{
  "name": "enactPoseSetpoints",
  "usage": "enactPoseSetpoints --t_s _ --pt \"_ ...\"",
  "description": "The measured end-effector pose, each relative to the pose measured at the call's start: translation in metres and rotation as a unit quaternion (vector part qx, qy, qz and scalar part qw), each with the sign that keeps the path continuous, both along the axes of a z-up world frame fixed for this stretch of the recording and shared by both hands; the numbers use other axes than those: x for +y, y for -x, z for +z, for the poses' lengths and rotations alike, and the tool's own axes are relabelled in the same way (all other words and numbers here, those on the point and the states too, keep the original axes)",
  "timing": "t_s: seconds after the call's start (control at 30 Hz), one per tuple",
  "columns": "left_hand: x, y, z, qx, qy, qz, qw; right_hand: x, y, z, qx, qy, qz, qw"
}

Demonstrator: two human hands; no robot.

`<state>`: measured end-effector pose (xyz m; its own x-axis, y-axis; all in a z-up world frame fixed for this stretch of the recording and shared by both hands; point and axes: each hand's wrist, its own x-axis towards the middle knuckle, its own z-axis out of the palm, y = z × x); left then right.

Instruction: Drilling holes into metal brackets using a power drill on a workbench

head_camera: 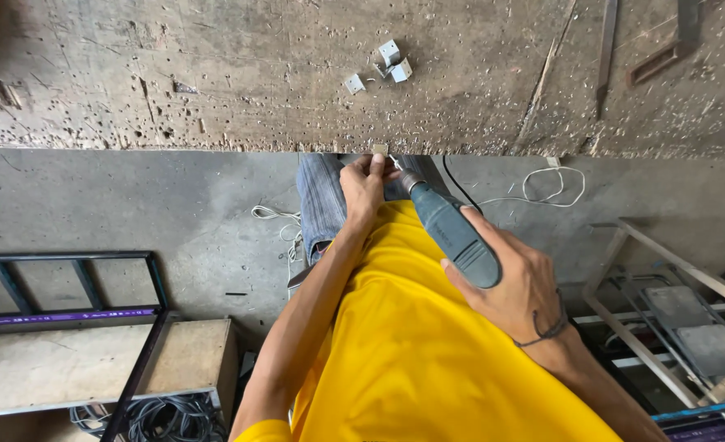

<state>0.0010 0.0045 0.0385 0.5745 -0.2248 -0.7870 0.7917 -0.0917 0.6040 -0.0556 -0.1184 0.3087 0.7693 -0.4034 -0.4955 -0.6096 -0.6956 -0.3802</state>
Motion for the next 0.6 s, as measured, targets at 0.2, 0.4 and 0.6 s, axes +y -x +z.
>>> enactPoseSetpoints --t_s 0.2,0.4,0.6 --pt "0.007 0.008 -0.021 -0.024 -0.051 0.018 0.998 0.004 0.001 -0.016 0.007 0.031 0.024 0.999" --pt "0.007 0.02 -0.038 0.001 0.0 0.067 0.998 0.006 -0.003 -0.023 0.02 0.039 0.043 0.998" --pt "0.005 0.021 -0.04 0.009 0.003 0.077 0.997 0.009 -0.008 -0.023 0.031 0.037 0.057 0.997"
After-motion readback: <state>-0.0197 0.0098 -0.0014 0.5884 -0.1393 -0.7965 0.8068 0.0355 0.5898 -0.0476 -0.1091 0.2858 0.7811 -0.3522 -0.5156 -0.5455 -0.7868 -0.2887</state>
